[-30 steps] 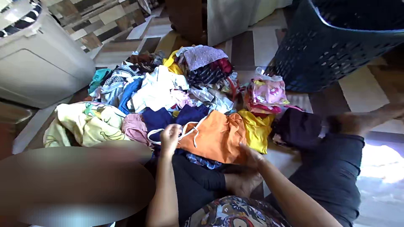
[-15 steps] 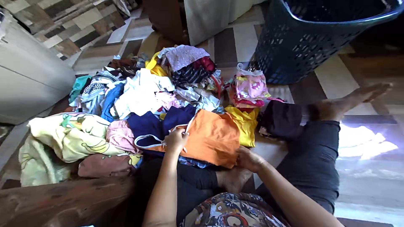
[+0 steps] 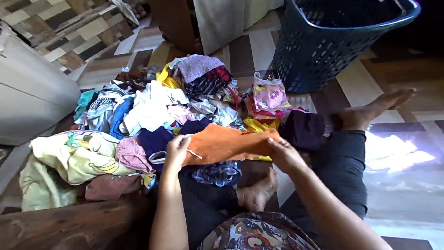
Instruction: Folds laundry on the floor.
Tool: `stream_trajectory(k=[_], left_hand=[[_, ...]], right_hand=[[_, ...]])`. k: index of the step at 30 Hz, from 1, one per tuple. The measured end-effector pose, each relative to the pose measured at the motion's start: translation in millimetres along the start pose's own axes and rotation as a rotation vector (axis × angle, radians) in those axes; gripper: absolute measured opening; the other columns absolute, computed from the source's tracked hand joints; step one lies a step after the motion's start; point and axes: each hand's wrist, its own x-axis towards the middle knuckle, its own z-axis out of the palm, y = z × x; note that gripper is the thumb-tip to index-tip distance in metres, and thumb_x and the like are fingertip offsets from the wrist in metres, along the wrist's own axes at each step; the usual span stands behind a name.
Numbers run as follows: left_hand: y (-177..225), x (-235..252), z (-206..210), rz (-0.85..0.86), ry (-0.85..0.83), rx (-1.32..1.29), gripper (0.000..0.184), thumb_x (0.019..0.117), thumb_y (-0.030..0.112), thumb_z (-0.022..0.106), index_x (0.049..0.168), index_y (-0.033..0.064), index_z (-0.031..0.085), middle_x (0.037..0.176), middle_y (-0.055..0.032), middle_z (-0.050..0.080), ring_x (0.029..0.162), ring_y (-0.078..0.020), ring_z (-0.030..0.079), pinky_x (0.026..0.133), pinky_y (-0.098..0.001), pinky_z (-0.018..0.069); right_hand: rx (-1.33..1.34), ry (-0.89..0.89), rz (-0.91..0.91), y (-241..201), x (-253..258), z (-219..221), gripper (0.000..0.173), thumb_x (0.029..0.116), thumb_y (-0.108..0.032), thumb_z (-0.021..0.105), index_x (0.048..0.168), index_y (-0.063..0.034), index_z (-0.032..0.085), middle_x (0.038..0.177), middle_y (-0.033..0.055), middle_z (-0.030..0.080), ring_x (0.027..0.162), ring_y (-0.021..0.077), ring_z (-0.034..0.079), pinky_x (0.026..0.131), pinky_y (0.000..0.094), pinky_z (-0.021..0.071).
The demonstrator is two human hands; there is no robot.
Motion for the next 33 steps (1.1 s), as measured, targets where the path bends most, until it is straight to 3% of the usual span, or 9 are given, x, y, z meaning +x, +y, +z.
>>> stream_trajectory(k=[3,6,9,13,18,20,22,28,33], left_hand=[[28,-17,-26,0.18,0.077,-0.199,0.016,0.1026,0.013,0.056,0.109,0.0038,0.067,0.091,0.0019,0.067,0.08,-0.0032,0.064,0.075,-0.0265,0.0561],[58,-29,-50,0.357,0.132,-0.329,0.016,0.1026,0.011,0.054,0.116,0.0155,0.061,0.094,0.0129,0.069,0.082,0.0023,0.066,0.077,-0.0201,0.0578],[82,-16,-65,0.386,0.198,-0.323,0.024,0.1041,0.011,0.051,0.127,0.0148,0.058,0.098,0.0131,0.068,0.084,0.0034,0.065,0.08,-0.0186,0.0563],[100,39,-77,0.349,0.232,-0.157,0.019,0.1026,0.014,0.056,0.116,0.003,0.064,0.099,0.0015,0.067,0.088,-0.0021,0.064,0.082,-0.0243,0.0546],[161,50,-112,0.644,0.354,-0.007,0.021,0.1031,0.018,0.056,0.114,0.0023,0.063,0.103,0.0065,0.064,0.094,0.0035,0.059,0.089,-0.0204,0.05],[170,40,-122,0.795,0.389,-0.003,0.014,0.1032,0.017,0.055,0.111,0.0075,0.062,0.103,0.0126,0.063,0.096,0.0056,0.059,0.087,-0.0184,0.0498],[159,21,-125,0.843,0.372,0.01,0.014,0.1041,0.017,0.054,0.112,0.0078,0.062,0.108,0.0129,0.064,0.1,0.0048,0.06,0.091,-0.0203,0.0503],[9,-43,-102,0.287,0.094,0.21,0.022,0.0999,0.009,0.059,0.112,-0.0068,0.067,0.105,-0.0122,0.069,0.089,-0.0095,0.064,0.082,-0.0308,0.0548],[-65,-66,-72,-0.197,-0.233,0.249,0.021,0.1006,0.002,0.054,0.113,-0.0077,0.068,0.108,-0.0191,0.07,0.1,-0.0215,0.066,0.094,-0.041,0.0513]], right_hand=[[-0.007,-0.23,-0.267,-42,-6,-6,0.013,0.0961,-0.028,0.065,0.101,-0.0238,0.077,0.098,-0.0067,0.077,0.093,0.0058,0.071,0.087,0.0305,0.0601],[-0.001,-0.457,-0.45,-81,-6,3,0.018,0.0963,-0.044,0.067,0.105,-0.0323,0.078,0.101,-0.013,0.076,0.094,0.0001,0.07,0.084,0.0235,0.0598],[-0.066,-0.301,-0.402,-101,13,20,0.017,0.0997,-0.02,0.059,0.1,-0.0244,0.076,0.094,-0.0101,0.075,0.086,0.0013,0.07,0.079,0.0243,0.0605],[-0.164,-0.061,-0.365,-108,67,47,0.015,0.1035,-0.013,0.054,0.105,-0.0082,0.067,0.099,-0.002,0.069,0.092,0.0072,0.067,0.085,0.0302,0.0586],[-0.246,-0.026,-0.863,-136,77,63,0.021,0.0993,-0.016,0.057,0.096,-0.0039,0.073,0.148,0.0105,0.049,0.14,0.0173,0.042,0.114,0.0354,0.0406],[-0.332,-0.082,-1.075,-141,73,59,0.022,0.0993,-0.019,0.057,0.095,-0.0067,0.075,0.157,0.0156,0.039,0.149,0.0241,0.033,0.12,0.0415,0.0328],[-0.347,-0.197,-1.118,-134,62,53,0.019,0.1003,-0.022,0.06,0.099,-0.0122,0.076,0.152,0.0089,0.048,0.145,0.0204,0.039,0.119,0.0416,0.0362],[-0.604,-0.377,-0.69,-4,14,16,0.02,0.0939,-0.019,0.065,0.093,-0.0017,0.076,0.12,0.0109,0.072,0.125,0.0195,0.061,0.109,0.0409,0.0478],[-0.882,-0.588,-0.384,90,-32,2,0.018,0.0913,-0.015,0.069,0.091,0.0011,0.077,0.104,0.0173,0.075,0.115,0.0401,0.067,0.097,0.0683,0.046]])
